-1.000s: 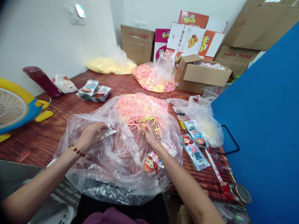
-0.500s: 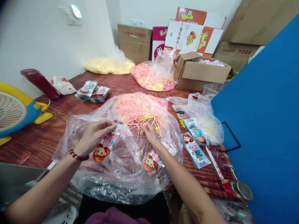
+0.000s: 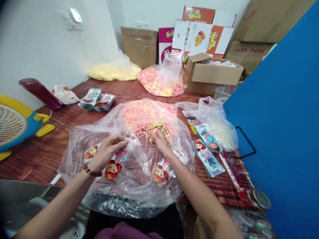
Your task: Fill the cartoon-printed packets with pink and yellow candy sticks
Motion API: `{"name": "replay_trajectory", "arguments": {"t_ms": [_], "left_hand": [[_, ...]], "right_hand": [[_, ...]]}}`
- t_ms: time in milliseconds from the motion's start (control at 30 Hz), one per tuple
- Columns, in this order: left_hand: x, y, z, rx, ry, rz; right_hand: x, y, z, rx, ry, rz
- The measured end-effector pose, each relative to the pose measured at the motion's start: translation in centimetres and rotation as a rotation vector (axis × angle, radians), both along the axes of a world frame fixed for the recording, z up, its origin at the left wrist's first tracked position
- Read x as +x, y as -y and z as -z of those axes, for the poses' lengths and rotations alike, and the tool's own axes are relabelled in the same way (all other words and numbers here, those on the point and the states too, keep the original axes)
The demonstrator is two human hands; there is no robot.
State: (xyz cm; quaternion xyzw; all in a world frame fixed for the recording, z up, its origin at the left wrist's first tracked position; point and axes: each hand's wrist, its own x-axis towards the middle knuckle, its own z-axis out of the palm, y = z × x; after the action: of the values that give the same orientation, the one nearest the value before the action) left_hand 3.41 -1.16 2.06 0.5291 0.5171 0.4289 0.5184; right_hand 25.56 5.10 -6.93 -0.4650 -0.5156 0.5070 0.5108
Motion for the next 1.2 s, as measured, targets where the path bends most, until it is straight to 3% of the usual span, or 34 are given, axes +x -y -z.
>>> {"name": "replay_trajectory", "arguments": {"t_ms": [167, 267, 333, 600, 767, 900, 1100, 1200], "left_hand": [[1.0, 0.0, 0.5, -0.03, 0.014, 0.068], [1.9, -0.2, 1.0, -0.009, 0.017, 0.102], [2.4, -0.5, 1.4, 0.007, 0.023, 0.111], [2.8, -0.8, 1.0, -0.012, -0.07, 0.202], [2.8, -0.2, 0.0, -0.025, -0.092, 0.272], [2.5, 0.1, -0.4, 0.036, -0.106, 0.308], [2.4, 0.4, -0.8, 0.225, -0.147, 0.318], [2.8, 0.5, -1.3, 0.247, -0.152, 0.322]], "right_hand": [[0.2, -0.1, -2.5, -0.165, -0.463, -0.048], [-0.1, 0.7, -4.2, -0.184, -0.515, -0.097], [-0.3, 1.5, -5.3, -0.128, -0.372, -0.136], [-0.2, 4.1, -8.7, 0.353, 0.494, -0.334], [-0.4, 4.5, -8.9, 0.425, 0.638, -0.343], [0.1, 4.6, -9.6, 0.304, 0.467, -0.312], [-0.6, 5.4, -11.9, 0.202, -0.257, -0.009], [-1.8, 6.0, -12.9, 0.214, -0.4, 0.034]]}}
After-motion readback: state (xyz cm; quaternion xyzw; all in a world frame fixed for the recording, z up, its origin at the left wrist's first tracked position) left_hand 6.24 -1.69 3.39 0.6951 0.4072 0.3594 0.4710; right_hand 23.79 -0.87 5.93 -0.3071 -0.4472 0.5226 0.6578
